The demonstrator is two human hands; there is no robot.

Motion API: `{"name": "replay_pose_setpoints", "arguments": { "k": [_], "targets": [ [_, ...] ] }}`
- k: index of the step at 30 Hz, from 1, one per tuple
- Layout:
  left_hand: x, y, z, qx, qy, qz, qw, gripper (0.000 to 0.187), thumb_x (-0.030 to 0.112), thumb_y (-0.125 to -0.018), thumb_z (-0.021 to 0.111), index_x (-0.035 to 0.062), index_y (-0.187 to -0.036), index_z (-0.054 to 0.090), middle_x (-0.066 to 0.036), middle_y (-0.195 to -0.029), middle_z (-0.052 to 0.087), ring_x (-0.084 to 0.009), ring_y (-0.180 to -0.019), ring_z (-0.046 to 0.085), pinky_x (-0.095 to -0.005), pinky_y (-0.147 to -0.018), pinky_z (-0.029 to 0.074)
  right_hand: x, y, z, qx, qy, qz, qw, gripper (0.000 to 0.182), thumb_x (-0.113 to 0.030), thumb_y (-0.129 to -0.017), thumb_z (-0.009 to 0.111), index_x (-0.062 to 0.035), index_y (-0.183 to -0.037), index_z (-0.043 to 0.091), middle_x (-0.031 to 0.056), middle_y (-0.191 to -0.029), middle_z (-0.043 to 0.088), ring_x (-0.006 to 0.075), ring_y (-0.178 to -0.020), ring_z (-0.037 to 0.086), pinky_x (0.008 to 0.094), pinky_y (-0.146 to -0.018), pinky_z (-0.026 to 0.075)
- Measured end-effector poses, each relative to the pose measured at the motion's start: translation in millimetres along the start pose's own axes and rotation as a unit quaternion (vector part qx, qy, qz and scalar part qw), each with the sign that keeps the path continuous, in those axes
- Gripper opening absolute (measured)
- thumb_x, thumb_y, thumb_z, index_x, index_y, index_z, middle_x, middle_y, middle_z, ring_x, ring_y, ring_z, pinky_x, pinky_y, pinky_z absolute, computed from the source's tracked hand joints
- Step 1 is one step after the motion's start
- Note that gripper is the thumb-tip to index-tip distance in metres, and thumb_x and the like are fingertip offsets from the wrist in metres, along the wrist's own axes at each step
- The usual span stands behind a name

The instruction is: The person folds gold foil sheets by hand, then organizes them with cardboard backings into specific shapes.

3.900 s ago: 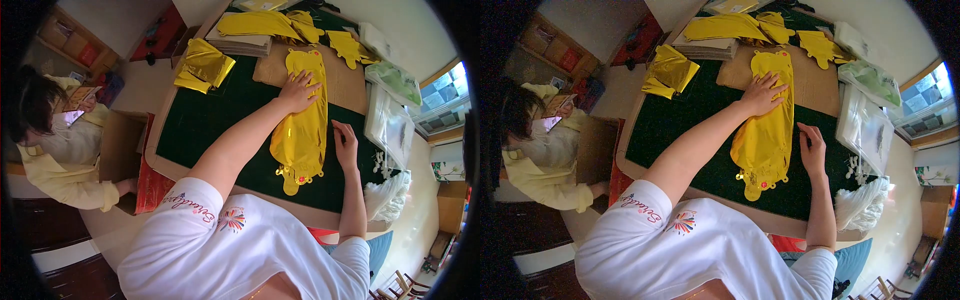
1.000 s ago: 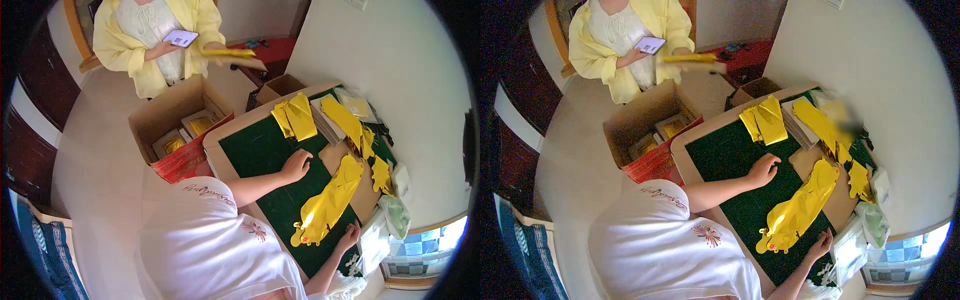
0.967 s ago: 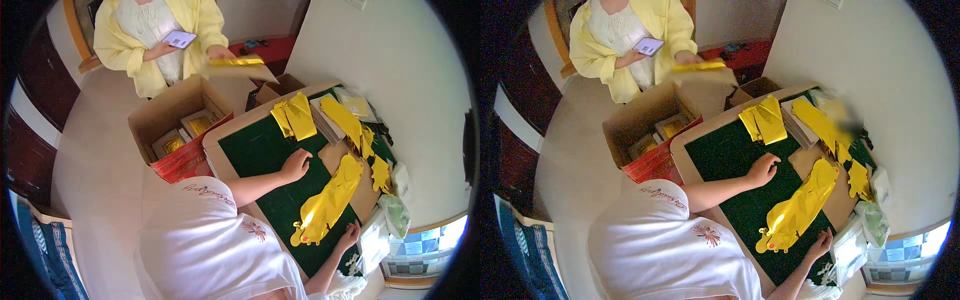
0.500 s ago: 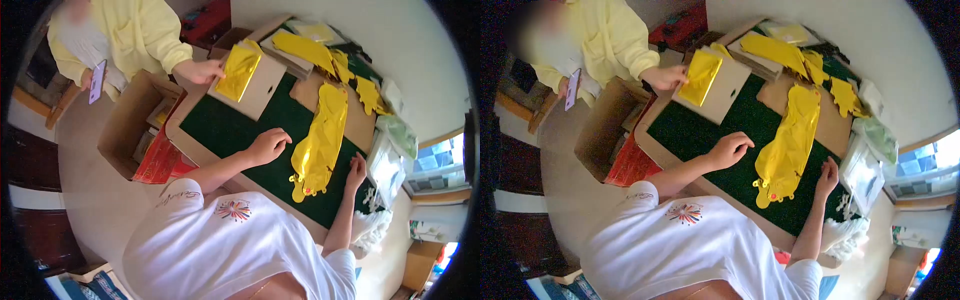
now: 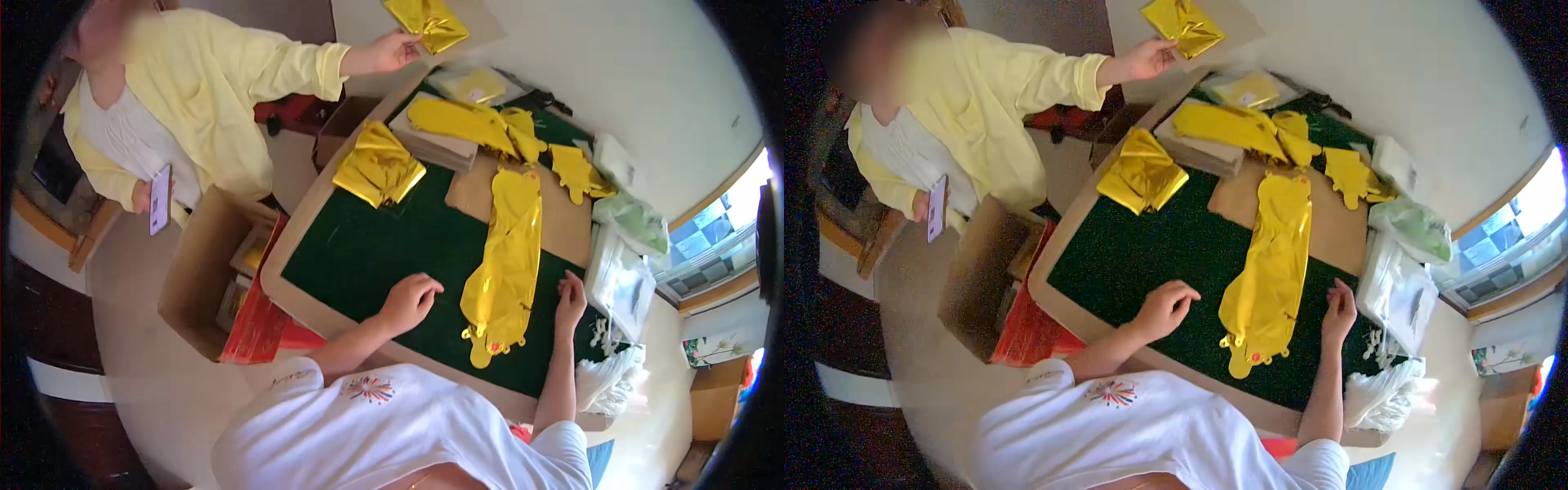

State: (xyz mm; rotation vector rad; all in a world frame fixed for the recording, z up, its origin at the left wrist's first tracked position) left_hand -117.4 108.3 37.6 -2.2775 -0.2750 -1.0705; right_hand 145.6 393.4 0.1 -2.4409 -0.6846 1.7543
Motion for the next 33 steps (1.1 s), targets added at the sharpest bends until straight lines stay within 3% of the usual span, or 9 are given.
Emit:
{"name": "replay_pose_setpoints", "arguments": {
  "k": [28, 33],
  "targets": [
    [-3, 6, 5, -0.001, -0.018, -0.001, 1.0, 0.009, 0.001, -0.08, 0.058, 0.0059, -0.088, 0.059, -0.009, -0.082, 0.059, -0.0274, -0.079, 0.059, -0.0361, -0.068, 0.049, -6, 4, 2, 0.003, -0.018, 0.009, 1.0, 0.023, -0.003, -0.095, 0.045, -0.0029, -0.111, 0.062, 0.0033, -0.085, 0.061, 0.0092, -0.076, 0.055, 0.022, -0.07, 0.046],
    [1, -3, 7, -0.017, 0.003, -0.011, 1.0, 0.011, 0.0, -0.082, 0.058, 0.0056, -0.09, 0.061, -0.009, -0.083, 0.059, -0.0237, -0.072, 0.06, -0.0318, -0.061, 0.048, -3, 1, 1, 0.002, 0.0, -0.007, 1.0, 0.022, -0.004, -0.095, 0.047, -0.0033, -0.112, 0.061, 0.002, -0.088, 0.061, 0.0076, -0.078, 0.056, 0.0206, -0.07, 0.046]
  ]
}}
Point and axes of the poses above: each hand's wrist, its own y-axis away from the middle knuckle, its own z-axis out of the palm, x = y × z, the point moved 10 cm from there along -y, towards the middle knuckle
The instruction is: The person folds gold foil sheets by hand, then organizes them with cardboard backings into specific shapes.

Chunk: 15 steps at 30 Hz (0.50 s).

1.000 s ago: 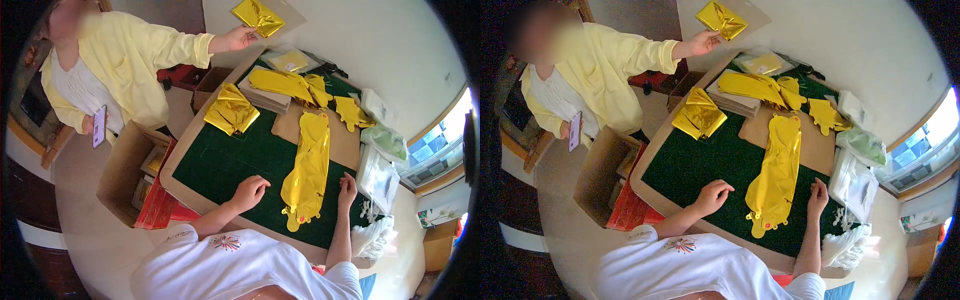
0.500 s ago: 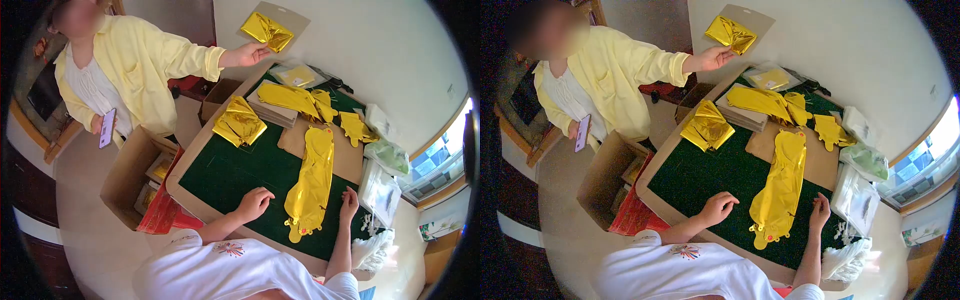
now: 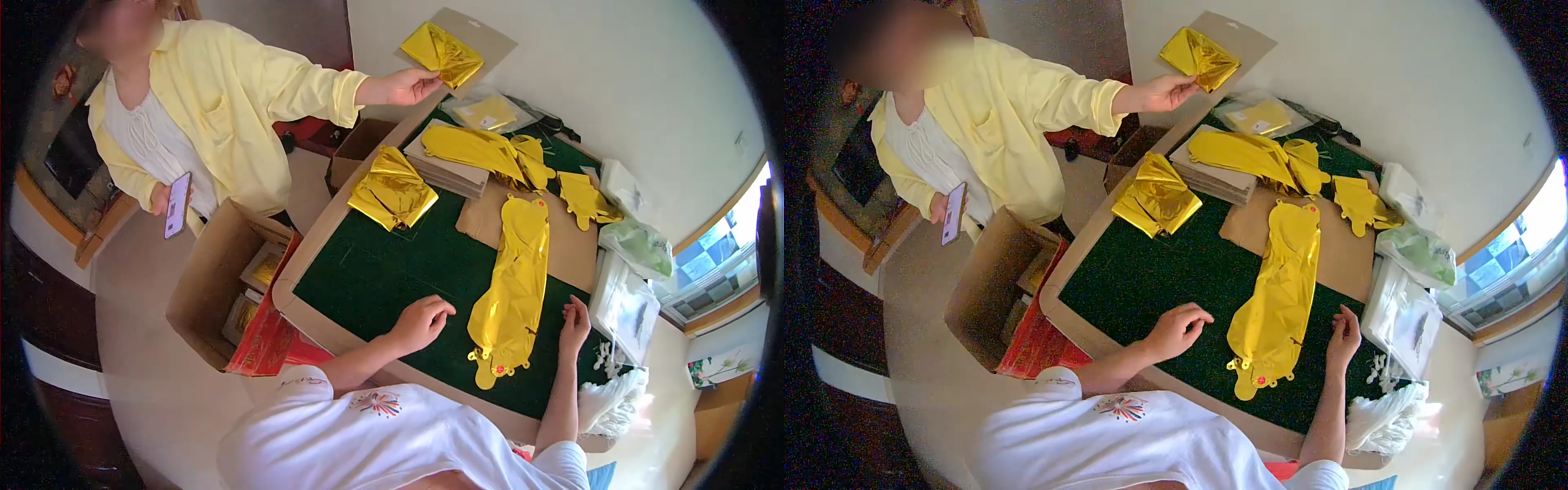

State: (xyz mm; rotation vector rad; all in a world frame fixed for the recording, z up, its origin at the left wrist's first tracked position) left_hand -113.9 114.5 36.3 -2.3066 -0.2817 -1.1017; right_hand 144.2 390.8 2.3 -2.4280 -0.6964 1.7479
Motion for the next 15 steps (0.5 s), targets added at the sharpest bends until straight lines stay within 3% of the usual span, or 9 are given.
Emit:
{"name": "replay_pose_setpoints", "arguments": {
  "k": [3, 5, 7, 9, 11, 15],
  "targets": [
    [16, -36, -4, -0.018, -0.007, 0.035, 0.999, 0.015, 0.002, -0.085, 0.057, 0.0057, -0.099, 0.059, -0.01, -0.085, 0.059, -0.0209, -0.067, 0.06, -0.0294, -0.058, 0.048, 0, -1, 0, 0.008, -0.014, -0.008, 1.0, 0.023, -0.004, -0.095, 0.046, -0.003, -0.112, 0.062, 0.0025, -0.086, 0.061, 0.0086, -0.077, 0.055, 0.0213, -0.069, 0.046],
    [35, -70, -18, 0.044, 0.038, 0.081, 0.995, 0.011, 0.002, -0.084, 0.056, 0.0046, -0.095, 0.056, -0.011, -0.083, 0.057, -0.0283, -0.069, 0.058, -0.0351, -0.06, 0.047, 4, -5, -1, 0.012, -0.018, 0.002, 1.0, 0.023, -0.005, -0.095, 0.046, -0.0031, -0.112, 0.062, 0.0024, -0.086, 0.061, 0.0086, -0.076, 0.055, 0.0214, -0.068, 0.046],
    [23, -96, -13, 0.043, 0.061, 0.034, 0.997, 0.014, 0.001, -0.083, 0.057, 0.0043, -0.096, 0.057, -0.01, -0.082, 0.057, -0.0239, -0.066, 0.058, -0.0323, -0.059, 0.047, 7, -2, -4, 0.02, -0.023, 0.011, 0.999, 0.023, -0.005, -0.095, 0.046, -0.0031, -0.112, 0.062, 0.0022, -0.085, 0.061, 0.0085, -0.075, 0.055, 0.0215, -0.068, 0.046],
    [9, -108, -2, 0.067, 0.092, 0.053, 0.992, 0.016, 0.0, -0.083, 0.057, 0.0043, -0.099, 0.057, -0.008, -0.081, 0.057, -0.0198, -0.065, 0.058, -0.0297, -0.058, 0.046, 8, -4, -5, 0.023, -0.025, 0.02, 0.999, 0.021, -0.006, -0.095, 0.047, -0.0033, -0.11, 0.062, 0.0021, -0.084, 0.061, 0.0082, -0.072, 0.054, 0.0211, -0.066, 0.046],
    [-9, -113, 8, 0.072, 0.127, 0.013, 0.989, 0.015, 0.003, -0.088, 0.056, 0.004, -0.103, 0.058, -0.007, -0.087, 0.06, -0.0161, -0.068, 0.06, -0.0263, -0.061, 0.049, 10, -5, -7, 0.028, -0.022, 0.027, 0.999, 0.021, -0.006, -0.095, 0.047, -0.0034, -0.11, 0.062, 0.002, -0.083, 0.061, 0.0078, -0.071, 0.054, 0.0206, -0.065, 0.045],
    [-17, -101, 21, 0.046, 0.102, 0.01, 0.994, 0.012, 0.003, -0.087, 0.056, 0.0036, -0.099, 0.058, -0.007, -0.082, 0.058, -0.017, -0.064, 0.057, -0.0276, -0.058, 0.047, 22, -9, -9, 0.024, -0.047, 0.024, 0.998, 0.02, -0.006, -0.095, 0.048, -0.0031, -0.108, 0.062, 0.0016, -0.083, 0.06, 0.0071, -0.069, 0.053, 0.0195, -0.061, 0.043]
  ]
}}
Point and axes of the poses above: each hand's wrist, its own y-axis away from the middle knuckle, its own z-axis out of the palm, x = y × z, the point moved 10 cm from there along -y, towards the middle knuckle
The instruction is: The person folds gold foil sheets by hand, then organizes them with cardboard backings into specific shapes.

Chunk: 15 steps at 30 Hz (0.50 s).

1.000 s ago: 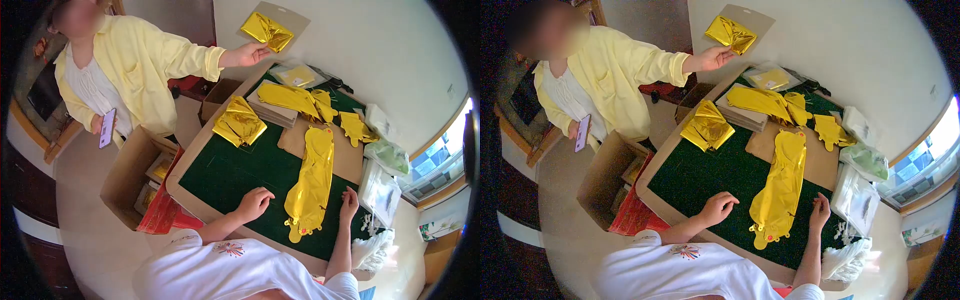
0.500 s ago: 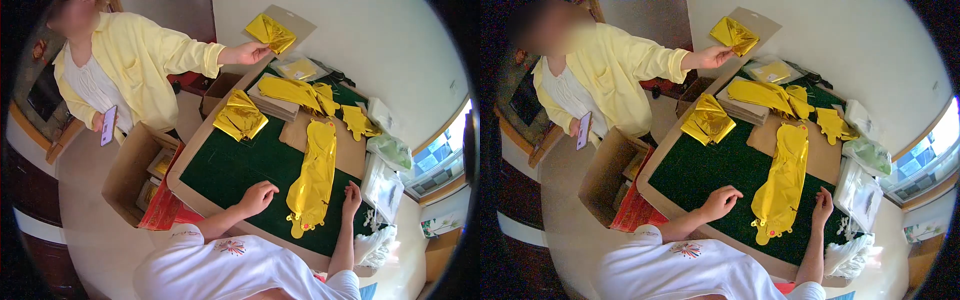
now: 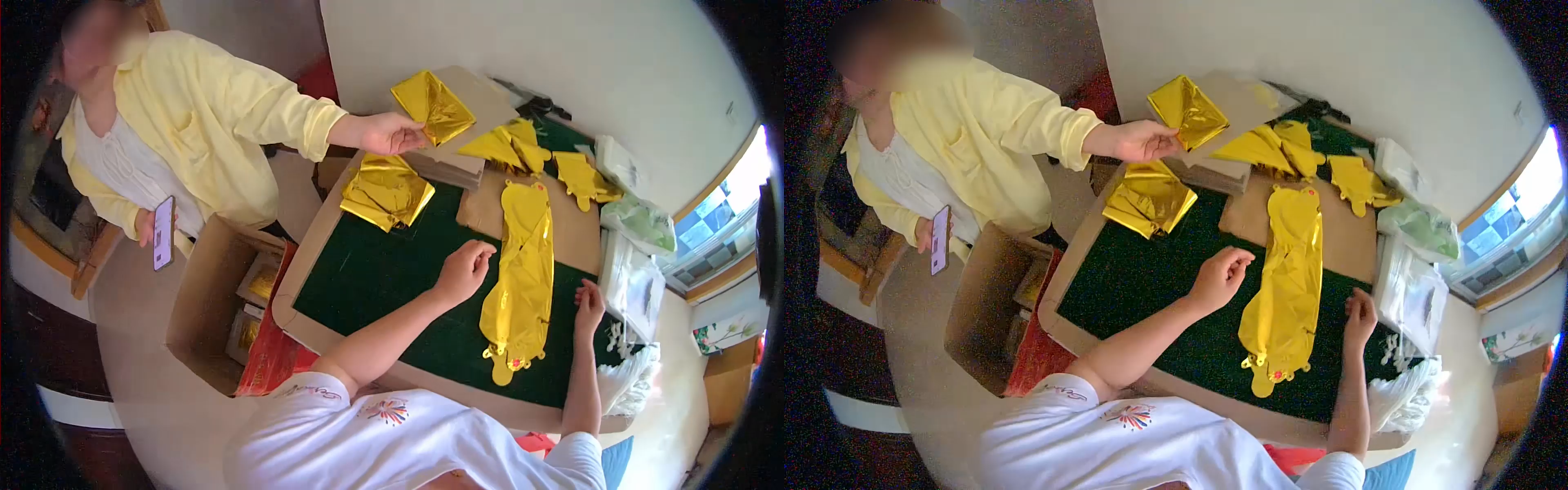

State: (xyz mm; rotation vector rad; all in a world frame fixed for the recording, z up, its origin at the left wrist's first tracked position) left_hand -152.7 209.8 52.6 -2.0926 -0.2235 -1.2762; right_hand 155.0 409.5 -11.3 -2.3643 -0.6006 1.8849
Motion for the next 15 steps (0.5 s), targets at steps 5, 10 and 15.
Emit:
{"name": "replay_pose_setpoints", "arguments": {
  "k": [5, 10, 15],
  "targets": [
    [15, 1, 1, -0.025, -0.037, 0.044, 0.998, 0.007, 0.002, -0.085, 0.057, 0.0034, -0.092, 0.059, -0.008, -0.078, 0.054, -0.0206, -0.062, 0.056, -0.0306, -0.056, 0.045, 0, -4, -1, 0.014, 0.03, 0.021, 0.999, 0.021, -0.008, -0.096, 0.047, -0.0029, -0.111, 0.061, 0.0023, -0.084, 0.062, 0.0072, -0.069, 0.052, 0.0206, -0.059, 0.044],
    [36, 8, 3, -0.025, -0.005, 0.066, 0.998, 0.006, 0.003, -0.085, 0.056, 0.004, -0.091, 0.057, -0.009, -0.08, 0.056, -0.0215, -0.066, 0.059, -0.0314, -0.058, 0.047, -7, -1, -1, 0.016, 0.044, 0.018, 0.999, 0.023, -0.009, -0.096, 0.047, -0.0041, -0.114, 0.061, 0.0023, -0.088, 0.062, 0.0072, -0.074, 0.054, 0.0198, -0.064, 0.045],
    [-53, -8, -38, 0.102, 0.33, -0.276, 0.897, 0.035, 0.036, -0.087, 0.063, 0.0068, -0.101, 0.05, -0.005, -0.083, 0.057, -0.0151, -0.075, 0.059, -0.0284, -0.061, 0.05, -9, -1, -1, 0.016, 0.038, 0.022, 0.999, 0.023, -0.008, -0.096, 0.047, -0.0045, -0.113, 0.061, 0.0025, -0.089, 0.062, 0.0073, -0.074, 0.054, 0.0201, -0.065, 0.046]
  ]
}}
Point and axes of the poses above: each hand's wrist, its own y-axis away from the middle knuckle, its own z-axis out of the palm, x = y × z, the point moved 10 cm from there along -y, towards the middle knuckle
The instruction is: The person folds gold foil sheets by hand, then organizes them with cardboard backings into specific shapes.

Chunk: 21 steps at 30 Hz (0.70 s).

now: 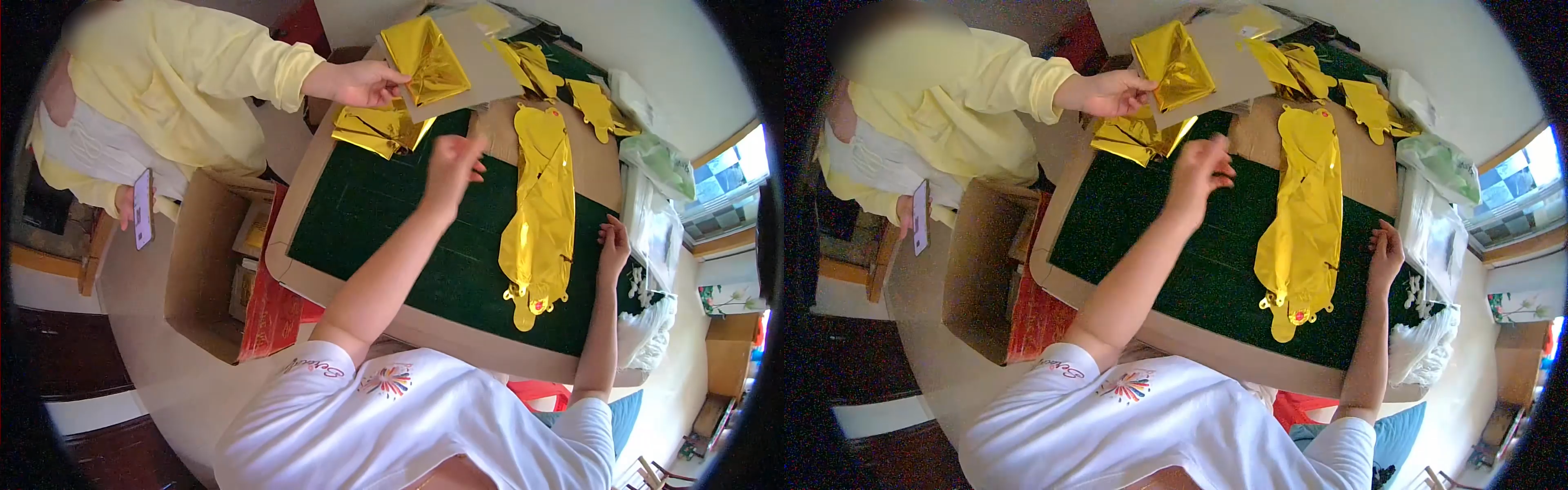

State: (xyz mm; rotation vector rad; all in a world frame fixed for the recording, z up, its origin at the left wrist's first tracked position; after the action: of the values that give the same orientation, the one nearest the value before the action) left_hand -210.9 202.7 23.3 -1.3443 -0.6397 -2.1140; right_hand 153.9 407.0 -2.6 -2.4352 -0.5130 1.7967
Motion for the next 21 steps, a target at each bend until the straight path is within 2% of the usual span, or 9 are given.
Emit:
{"name": "replay_pose_setpoints", "arguments": {
  "k": [1, 3, 5, 6, 12, 14, 17, 18, 21],
  "targets": [
    [7, -8, -15, 0.006, 0.062, -0.008, 0.998, 0.04, 0.042, -0.087, 0.061, 0.0079, -0.103, 0.05, -0.005, -0.088, 0.057, -0.016, -0.08, 0.058, -0.0321, -0.065, 0.051, -1, 0, 0, 0.002, 0.009, 0.004, 1.0, 0.022, -0.008, -0.096, 0.047, -0.0046, -0.113, 0.061, 0.0024, -0.089, 0.062, 0.0073, -0.074, 0.054, 0.0203, -0.065, 0.046],
    [16, -21, -52, 0.073, 0.182, -0.033, 0.98, 0.056, 0.054, -0.085, 0.059, 0.0099, -0.118, 0.047, -0.008, -0.1, 0.055, -0.0208, -0.089, 0.056, -0.0399, -0.079, 0.047, -1, 0, -1, 0.006, 0.017, 0.007, 1.0, 0.022, -0.008, -0.096, 0.047, -0.0046, -0.113, 0.061, 0.0024, -0.089, 0.062, 0.0072, -0.075, 0.054, 0.0205, -0.065, 0.046],
    [33, -36, -68, 0.047, 0.23, -0.025, 0.972, 0.06, 0.057, -0.081, 0.063, 0.0128, -0.119, 0.047, -0.009, -0.101, 0.055, -0.0199, -0.086, 0.057, -0.0397, -0.077, 0.046, 1, -1, 0, 0.002, 0.015, -0.004, 1.0, 0.022, -0.008, -0.096, 0.047, -0.005, -0.112, 0.062, 0.0024, -0.089, 0.063, 0.0073, -0.075, 0.055, 0.0208, -0.064, 0.046],
    [35, -41, -74, 0.035, 0.244, -0.036, 0.969, 0.063, 0.059, -0.08, 0.062, 0.0111, -0.118, 0.048, -0.01, -0.103, 0.056, -0.0214, -0.086, 0.058, -0.0389, -0.078, 0.044, 2, -1, -1, 0.004, 0.016, -0.005, 1.0, 0.022, -0.008, -0.096, 0.047, -0.005, -0.112, 0.062, 0.0024, -0.089, 0.063, 0.0073, -0.075, 0.055, 0.0208, -0.064, 0.046],
    [57, -27, -93, 0.045, 0.16, -0.011, 0.986, 0.054, 0.055, -0.088, 0.053, 0.0073, -0.113, 0.052, -0.009, -0.098, 0.06, -0.0209, -0.087, 0.06, -0.0351, -0.074, 0.047, 6, -2, -2, 0.011, 0.023, -0.005, 1.0, 0.022, -0.009, -0.096, 0.048, -0.0046, -0.112, 0.062, 0.0017, -0.087, 0.062, 0.0081, -0.073, 0.056, 0.0208, -0.064, 0.047],
    [54, -15, -74, -0.019, 0.149, -0.01, 0.989, 0.051, 0.052, -0.088, 0.056, 0.0079, -0.112, 0.053, -0.01, -0.097, 0.063, -0.0186, -0.084, 0.06, -0.0338, -0.073, 0.046, -4, 0, 0, 0.005, 0.027, -0.02, 0.999, 0.022, -0.009, -0.095, 0.048, -0.0044, -0.112, 0.062, 0.0018, -0.086, 0.063, 0.0079, -0.073, 0.056, 0.0207, -0.064, 0.046],
    [32, 1, -35, -0.067, -0.037, -0.032, 0.997, 0.033, 0.034, -0.093, 0.054, 0.0053, -0.11, 0.056, -0.008, -0.092, 0.065, -0.0148, -0.076, 0.061, -0.0274, -0.066, 0.048, -7, 3, 1, 0.002, 0.024, -0.005, 1.0, 0.022, -0.008, -0.095, 0.048, -0.0039, -0.112, 0.062, 0.002, -0.087, 0.063, 0.0078, -0.073, 0.056, 0.0204, -0.065, 0.046],
    [20, 4, -27, -0.063, -0.069, -0.042, 0.995, 0.026, 0.027, -0.092, 0.056, 0.0049, -0.104, 0.06, -0.006, -0.088, 0.066, -0.0126, -0.072, 0.061, -0.0243, -0.064, 0.047, -8, 3, 3, -0.004, 0.025, -0.009, 1.0, 0.023, -0.008, -0.095, 0.047, -0.0036, -0.111, 0.062, 0.0022, -0.087, 0.063, 0.0078, -0.074, 0.056, 0.0203, -0.065, 0.046],
    [1, 17, 0, -0.107, -0.194, -0.01, 0.975, 0.022, 0.025, -0.091, 0.058, 0.005, -0.098, 0.062, -0.004, -0.086, 0.066, -0.0095, -0.07, 0.059, -0.0226, -0.063, 0.046, -11, 5, 3, -0.005, 0.021, -0.011, 1.0, 0.022, -0.007, -0.095, 0.048, -0.0034, -0.111, 0.062, 0.0024, -0.086, 0.063, 0.0077, -0.073, 0.055, 0.0204, -0.065, 0.046]
  ]
}}
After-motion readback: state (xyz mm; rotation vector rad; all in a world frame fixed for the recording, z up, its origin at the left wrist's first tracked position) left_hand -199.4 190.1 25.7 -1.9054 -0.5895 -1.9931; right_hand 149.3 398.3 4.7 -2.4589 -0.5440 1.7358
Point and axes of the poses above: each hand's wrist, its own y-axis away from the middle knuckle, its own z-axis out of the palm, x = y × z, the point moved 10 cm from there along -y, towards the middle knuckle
